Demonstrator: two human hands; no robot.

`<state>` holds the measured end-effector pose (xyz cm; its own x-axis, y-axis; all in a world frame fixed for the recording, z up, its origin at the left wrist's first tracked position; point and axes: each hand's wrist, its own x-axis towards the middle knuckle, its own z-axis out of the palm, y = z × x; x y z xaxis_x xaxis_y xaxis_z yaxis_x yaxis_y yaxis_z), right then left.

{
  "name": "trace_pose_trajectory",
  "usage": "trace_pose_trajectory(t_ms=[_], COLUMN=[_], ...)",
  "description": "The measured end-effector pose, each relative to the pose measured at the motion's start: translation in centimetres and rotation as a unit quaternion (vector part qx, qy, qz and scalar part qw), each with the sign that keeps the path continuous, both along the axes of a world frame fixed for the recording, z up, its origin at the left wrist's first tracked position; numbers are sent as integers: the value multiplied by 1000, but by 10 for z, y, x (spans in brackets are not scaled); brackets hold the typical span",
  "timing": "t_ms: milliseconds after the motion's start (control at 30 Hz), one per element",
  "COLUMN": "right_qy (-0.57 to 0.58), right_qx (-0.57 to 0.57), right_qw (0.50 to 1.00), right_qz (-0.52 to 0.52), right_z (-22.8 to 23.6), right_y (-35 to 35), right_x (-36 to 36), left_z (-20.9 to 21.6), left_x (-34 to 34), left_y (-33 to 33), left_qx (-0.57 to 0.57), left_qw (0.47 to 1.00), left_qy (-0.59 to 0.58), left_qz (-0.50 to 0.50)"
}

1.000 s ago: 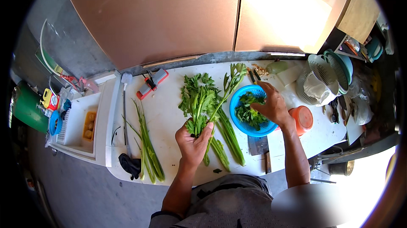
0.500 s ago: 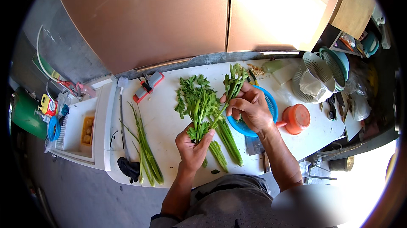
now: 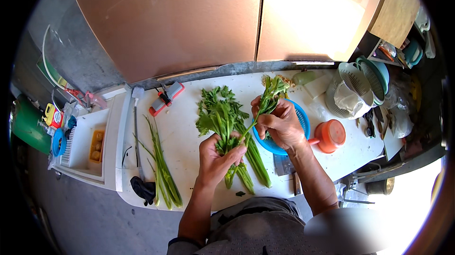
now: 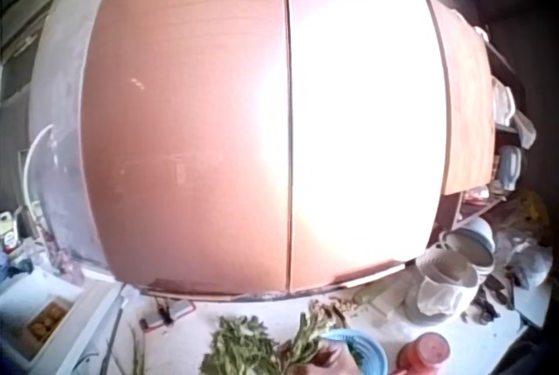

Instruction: The person trims and cleans celery stalks on a white countertop. They remove leaves and lower stalk sections by hand, placing trimmed pieces into a blue colander. A cleaver and other kitchen items are visible nearby.

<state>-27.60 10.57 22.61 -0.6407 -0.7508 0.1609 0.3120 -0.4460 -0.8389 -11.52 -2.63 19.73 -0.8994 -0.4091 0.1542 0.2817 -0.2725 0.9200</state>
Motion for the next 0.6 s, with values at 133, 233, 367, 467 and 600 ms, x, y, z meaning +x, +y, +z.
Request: trace_pose_trajectory(t_ms=[133,233,367,467,600], right_qy=[27,92,193,238,438], right_qx=[20,83,117,151,178], right_qw=[999,991,973,959,869], right_qz=[-8,-44,-35,-35,-145], right_z=[-2,11,20,17,18], right_y=[-4,-6,0,2,-1], right_x=[1,8,9,10,13], left_z=[29,40,31,24,9], left_x=[-20,-28,-28,-31,-40], left_y=[0,2,0,5,7], left_qx=[-57,-55,-61,-38,-134], left_qw=[998,996,991,987,966], left_qy=[0,-10,17,53,70], left_qz=[12,70,115,145,212])
